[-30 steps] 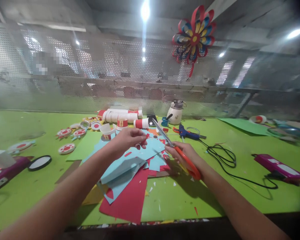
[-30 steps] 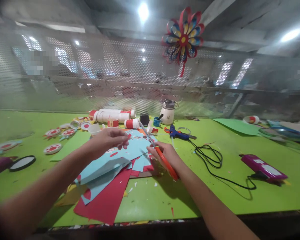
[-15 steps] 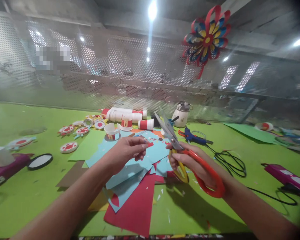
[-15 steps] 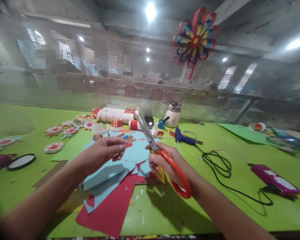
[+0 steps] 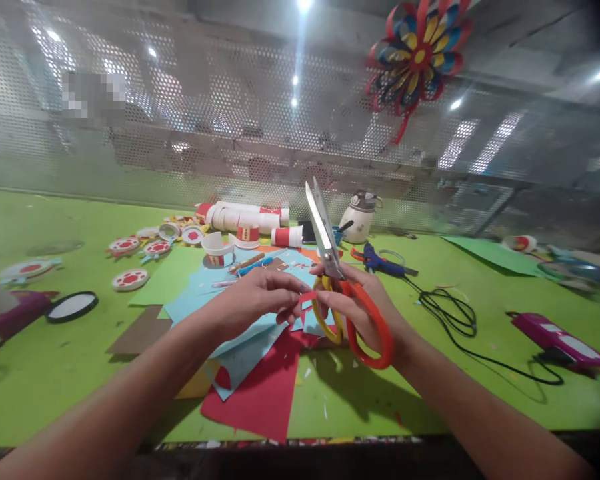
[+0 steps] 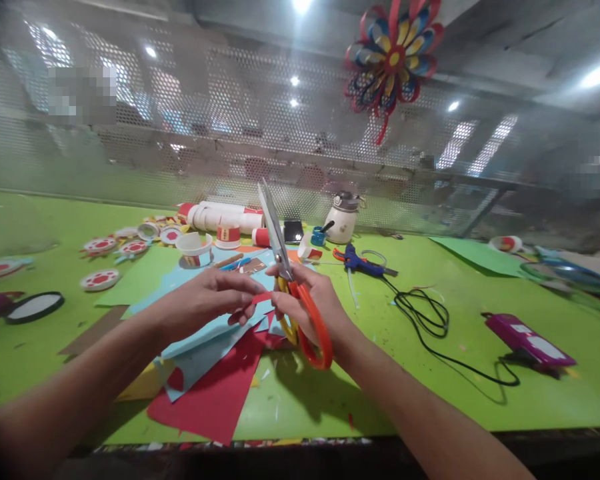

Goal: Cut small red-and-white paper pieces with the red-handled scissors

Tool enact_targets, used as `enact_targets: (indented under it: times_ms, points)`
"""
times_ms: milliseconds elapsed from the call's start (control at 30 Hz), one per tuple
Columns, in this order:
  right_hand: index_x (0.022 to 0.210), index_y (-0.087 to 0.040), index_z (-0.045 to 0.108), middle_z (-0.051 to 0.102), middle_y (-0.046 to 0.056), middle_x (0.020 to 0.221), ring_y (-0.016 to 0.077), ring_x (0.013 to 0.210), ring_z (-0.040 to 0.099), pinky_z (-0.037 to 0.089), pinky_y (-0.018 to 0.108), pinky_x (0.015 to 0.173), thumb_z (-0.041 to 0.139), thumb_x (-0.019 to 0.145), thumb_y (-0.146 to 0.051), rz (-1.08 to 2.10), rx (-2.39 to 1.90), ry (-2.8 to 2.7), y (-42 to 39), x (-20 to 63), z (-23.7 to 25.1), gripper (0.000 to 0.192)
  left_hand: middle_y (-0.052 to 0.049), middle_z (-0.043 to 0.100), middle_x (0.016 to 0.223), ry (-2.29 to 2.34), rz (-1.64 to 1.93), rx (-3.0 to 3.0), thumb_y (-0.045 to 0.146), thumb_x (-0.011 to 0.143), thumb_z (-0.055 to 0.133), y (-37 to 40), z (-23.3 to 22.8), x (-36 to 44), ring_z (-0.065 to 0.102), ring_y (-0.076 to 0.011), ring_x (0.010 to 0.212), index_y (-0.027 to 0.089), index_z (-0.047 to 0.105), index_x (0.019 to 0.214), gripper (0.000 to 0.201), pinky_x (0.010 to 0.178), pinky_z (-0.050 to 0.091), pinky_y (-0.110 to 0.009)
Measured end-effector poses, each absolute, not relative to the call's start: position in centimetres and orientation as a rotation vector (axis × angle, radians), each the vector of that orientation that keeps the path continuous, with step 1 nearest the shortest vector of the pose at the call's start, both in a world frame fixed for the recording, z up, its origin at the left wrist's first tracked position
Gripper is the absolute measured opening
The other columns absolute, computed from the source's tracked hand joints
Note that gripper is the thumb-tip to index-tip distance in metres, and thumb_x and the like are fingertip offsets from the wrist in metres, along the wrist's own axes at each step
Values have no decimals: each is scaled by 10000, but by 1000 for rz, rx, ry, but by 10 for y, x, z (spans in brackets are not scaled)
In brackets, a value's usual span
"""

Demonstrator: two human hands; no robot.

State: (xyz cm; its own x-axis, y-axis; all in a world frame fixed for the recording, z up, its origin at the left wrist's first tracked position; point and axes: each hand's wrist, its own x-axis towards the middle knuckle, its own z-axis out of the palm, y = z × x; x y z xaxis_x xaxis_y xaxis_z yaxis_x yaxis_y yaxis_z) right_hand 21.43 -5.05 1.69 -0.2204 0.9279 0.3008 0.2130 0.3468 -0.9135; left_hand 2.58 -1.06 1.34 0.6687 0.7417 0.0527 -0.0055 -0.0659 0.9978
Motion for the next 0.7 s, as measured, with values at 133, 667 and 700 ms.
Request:
enact_targets:
  times_ms: [133, 667, 700]
  points:
    - [990, -171, 554, 549, -21, 696, 137, 585, 545, 442, 293, 556, 585, 751, -181, 907, -970, -1665, -54, 217, 15, 241, -46, 601, 576, 616, 710, 1330, 182, 790, 476, -12, 19, 30, 516, -106, 512, 95, 685, 755, 229, 519, 378, -241]
    - [1002, -223, 565, 536, -33, 707, 114, 555, 504, 455, 253, 490, 570, 785, -172, 586, -899, -1433, -68, 213, 13, 223, -32, 656, 705, 529, 1033, 842, 139, 703, 686, -35, 16, 63, 601, -99, 656, 130, 623, 751, 80, 621, 465, -194]
    - [1008, -223, 565, 542, -29, 715, 114, 550, 509, 463, 254, 489, 571, 786, -173, 584, -899, -1430, -68, 212, 13, 227, -27, 656, 709, 526, 1043, 858, 139, 691, 703, -35, 14, 64, 600, -96, 664, 132, 628, 757, 100, 628, 463, -193]
